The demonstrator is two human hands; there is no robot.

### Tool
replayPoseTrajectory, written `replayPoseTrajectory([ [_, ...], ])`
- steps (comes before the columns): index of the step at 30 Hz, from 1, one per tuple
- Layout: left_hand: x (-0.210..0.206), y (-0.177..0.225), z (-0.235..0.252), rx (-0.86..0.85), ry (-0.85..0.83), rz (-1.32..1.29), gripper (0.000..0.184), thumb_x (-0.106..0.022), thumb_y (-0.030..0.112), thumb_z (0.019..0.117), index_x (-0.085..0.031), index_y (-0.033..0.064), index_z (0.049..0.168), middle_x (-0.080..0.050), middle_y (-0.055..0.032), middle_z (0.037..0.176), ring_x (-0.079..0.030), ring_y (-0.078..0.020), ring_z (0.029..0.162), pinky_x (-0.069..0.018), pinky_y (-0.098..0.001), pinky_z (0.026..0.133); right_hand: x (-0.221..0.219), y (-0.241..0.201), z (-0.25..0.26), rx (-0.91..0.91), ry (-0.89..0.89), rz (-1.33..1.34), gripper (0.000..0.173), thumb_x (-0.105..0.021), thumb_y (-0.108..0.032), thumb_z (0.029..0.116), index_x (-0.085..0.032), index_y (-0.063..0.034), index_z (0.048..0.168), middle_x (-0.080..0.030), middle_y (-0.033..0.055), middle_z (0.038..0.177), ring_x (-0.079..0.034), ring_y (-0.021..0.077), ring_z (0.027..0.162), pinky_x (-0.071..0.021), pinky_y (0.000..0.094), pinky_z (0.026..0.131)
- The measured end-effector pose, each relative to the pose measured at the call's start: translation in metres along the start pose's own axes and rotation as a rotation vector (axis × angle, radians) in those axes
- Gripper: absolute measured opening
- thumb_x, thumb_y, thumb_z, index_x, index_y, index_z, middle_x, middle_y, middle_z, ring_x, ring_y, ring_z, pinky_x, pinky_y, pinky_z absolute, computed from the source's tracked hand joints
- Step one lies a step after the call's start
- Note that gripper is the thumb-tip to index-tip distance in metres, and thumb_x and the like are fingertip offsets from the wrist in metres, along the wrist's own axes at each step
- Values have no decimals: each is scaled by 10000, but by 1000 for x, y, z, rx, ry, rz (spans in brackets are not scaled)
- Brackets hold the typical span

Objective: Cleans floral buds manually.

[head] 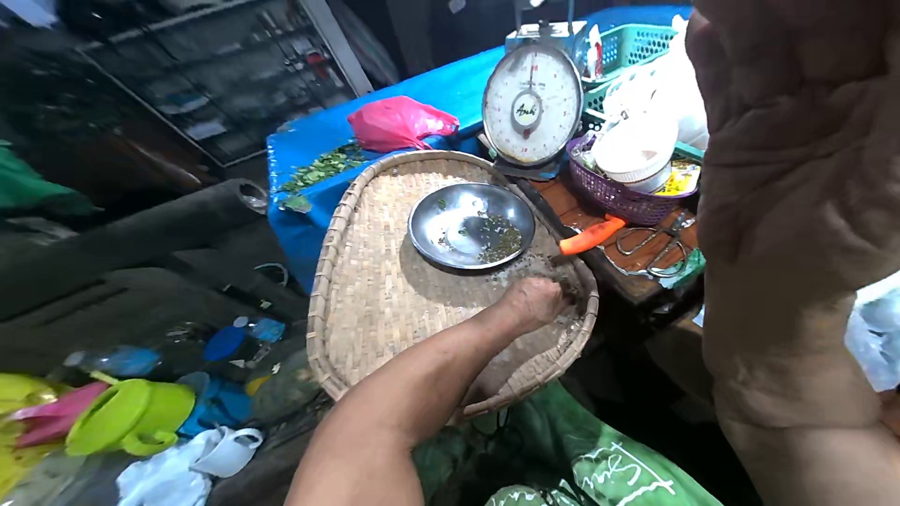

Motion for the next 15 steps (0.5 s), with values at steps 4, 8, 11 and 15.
replayPoseTrajectory([
  [4, 42, -2, -12, 55, 78, -73, 451, -416, 365, 1083, -647, -10, 1179, -684, -245, 1109, -662, -424, 1088, -501, -630, 923, 2, 2, -5, -8, -80, -25, 313, -324, -98, 1088, -564, 71, 1199, -670, 242, 1244, -627, 392, 1245, -474, 508, 1136],
  [8, 95, -14, -36, 50, 521, -194, 464, -447, 352, 1078, -676, -36, 964, -682, -205, 858, -696, -370, 842, -554, -573, 783, -1, 6, -6, 7, -145, -71, 276, -430, -158, 1079, -622, 15, 1177, -693, 183, 1245, -647, 350, 1231, -494, 489, 1121],
  [11, 128, -19, -74, 164, 822, -504, 456, -439, 330, 1083, -649, -31, 898, -583, -126, 731, -588, -254, 676, -505, -459, 681, -6, 8, -11, 32, -211, -132, 293, -474, -187, 1071, -662, 6, 1186, -701, 146, 1256, -659, 326, 1219, -519, 483, 1099],
  [15, 127, -16, -136, 295, 1201, -1569, 394, -365, 384, 1101, -439, 176, 774, -326, 86, 535, -298, -24, 401, -292, -181, 383, -20, 13, -24, 32, -348, -261, 293, -488, -203, 1076, -674, -19, 1208, -689, 96, 1289, -637, 269, 1256, -512, 445, 1102],
])
Point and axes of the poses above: each hand's wrist, its own z-axis towards the middle knuckle, its own x-axis out of the back of the hand, y = z × x, the point moved 2 cm from there along z, towards the middle knuckle
